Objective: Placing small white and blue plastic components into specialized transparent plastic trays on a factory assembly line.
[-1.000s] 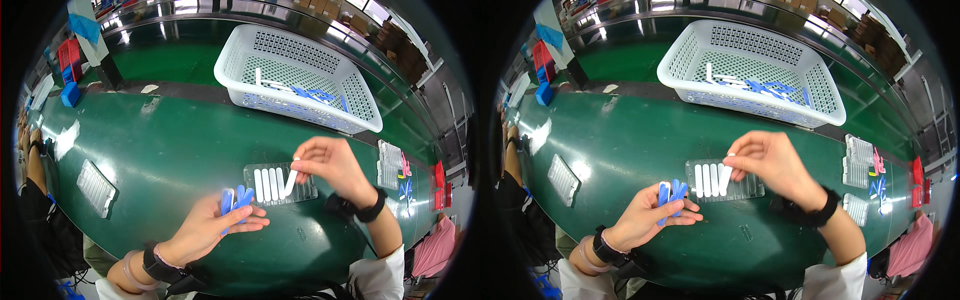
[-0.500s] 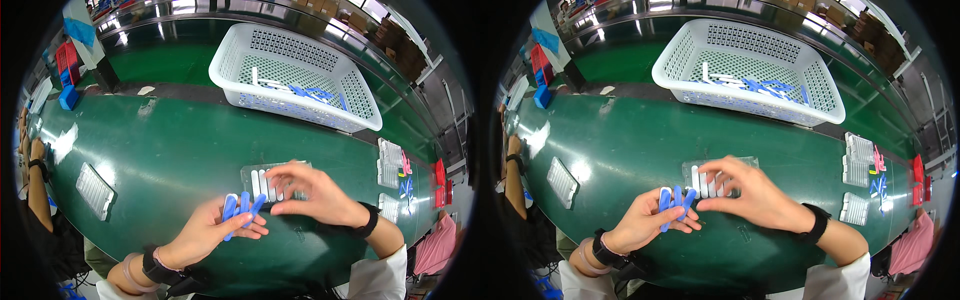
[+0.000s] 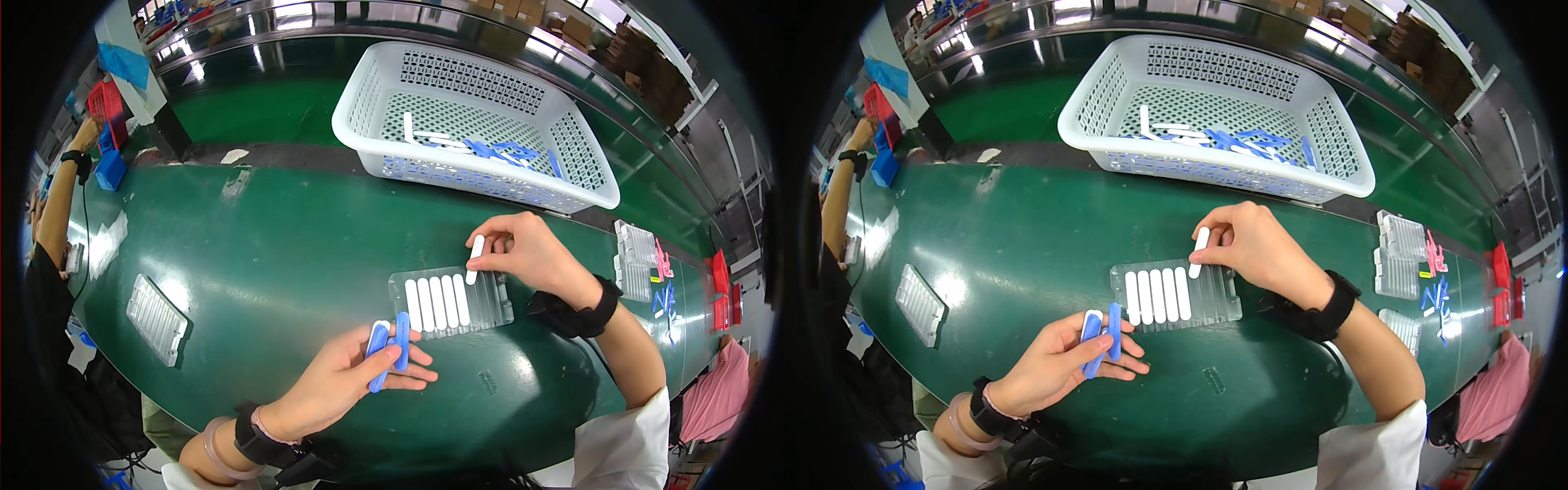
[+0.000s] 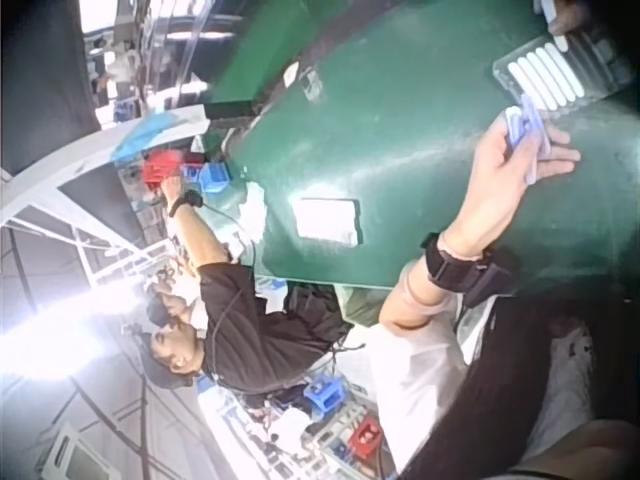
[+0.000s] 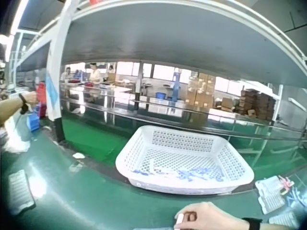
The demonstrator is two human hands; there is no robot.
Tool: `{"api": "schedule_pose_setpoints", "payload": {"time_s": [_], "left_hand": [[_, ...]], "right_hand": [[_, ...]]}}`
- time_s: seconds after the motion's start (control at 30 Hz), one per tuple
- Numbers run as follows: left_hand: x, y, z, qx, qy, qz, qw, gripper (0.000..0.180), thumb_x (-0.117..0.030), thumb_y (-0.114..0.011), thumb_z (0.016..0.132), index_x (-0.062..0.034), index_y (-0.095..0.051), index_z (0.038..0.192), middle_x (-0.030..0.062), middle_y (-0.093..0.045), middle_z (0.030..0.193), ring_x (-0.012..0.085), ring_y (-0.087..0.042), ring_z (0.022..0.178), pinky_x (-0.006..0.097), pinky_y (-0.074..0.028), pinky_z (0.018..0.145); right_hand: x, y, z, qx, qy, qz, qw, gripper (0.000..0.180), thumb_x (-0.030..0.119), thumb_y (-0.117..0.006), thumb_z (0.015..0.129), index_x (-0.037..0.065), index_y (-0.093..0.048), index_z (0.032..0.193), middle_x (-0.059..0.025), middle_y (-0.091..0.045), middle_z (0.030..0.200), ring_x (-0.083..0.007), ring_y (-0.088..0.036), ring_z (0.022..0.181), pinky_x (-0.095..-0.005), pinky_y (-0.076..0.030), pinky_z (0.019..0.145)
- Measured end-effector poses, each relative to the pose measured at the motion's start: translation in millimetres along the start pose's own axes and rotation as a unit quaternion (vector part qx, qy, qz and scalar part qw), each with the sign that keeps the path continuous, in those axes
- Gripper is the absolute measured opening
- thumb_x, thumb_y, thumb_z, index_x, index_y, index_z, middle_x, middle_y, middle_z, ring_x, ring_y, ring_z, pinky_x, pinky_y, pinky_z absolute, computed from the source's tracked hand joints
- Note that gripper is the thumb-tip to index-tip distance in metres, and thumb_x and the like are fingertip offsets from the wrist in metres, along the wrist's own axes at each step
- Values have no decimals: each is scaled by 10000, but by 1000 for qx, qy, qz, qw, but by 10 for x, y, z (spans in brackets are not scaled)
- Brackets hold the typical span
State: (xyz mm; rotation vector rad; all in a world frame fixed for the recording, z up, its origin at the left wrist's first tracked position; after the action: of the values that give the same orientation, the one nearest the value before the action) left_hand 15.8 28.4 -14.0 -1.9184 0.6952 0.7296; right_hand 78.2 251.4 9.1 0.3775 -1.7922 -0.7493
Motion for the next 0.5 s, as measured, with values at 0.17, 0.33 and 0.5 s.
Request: {"api": "schedule_pose_setpoints", "payload": {"time_s": [0.17,0.33,0.5], "left_hand": [[-38,39,-16,-12,-13,55,998,241,-73,-438,884,57,-447,1086,159,-577,933,274,-598,867,345,-508,760],[-31,-11,4,-9,-12,83,996,237,-69,-449,879,52,-451,1082,171,-584,926,269,-605,849,331,-515,739],[-43,3,-7,-19,-20,82,996,259,-77,-451,880,54,-444,1103,187,-579,943,272,-605,853,328,-514,739]], "right_hand": [[187,-95,-273,-90,153,-259,949,476,256,-742,629,61,-551,1019,-69,-510,897,-178,-494,747,-269,-409,632],[349,-461,-456,41,29,243,969,314,176,-686,728,-2,-555,951,-80,-556,885,-137,-534,763,-278,-458,659],[406,-332,-443,-50,51,305,950,112,24,-597,780,-48,-575,863,-72,-608,801,-114,-590,723,-253,-504,651]]}}
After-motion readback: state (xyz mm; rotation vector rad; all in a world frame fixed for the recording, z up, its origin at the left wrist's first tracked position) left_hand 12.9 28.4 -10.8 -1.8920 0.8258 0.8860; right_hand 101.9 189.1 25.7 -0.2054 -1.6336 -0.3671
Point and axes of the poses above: each hand's wrist, its own z-axis towards the middle knuckle, its own y-axis out of the back of the hand, x = y × z, the point moved 3 cm from there along z, towards the middle knuckle
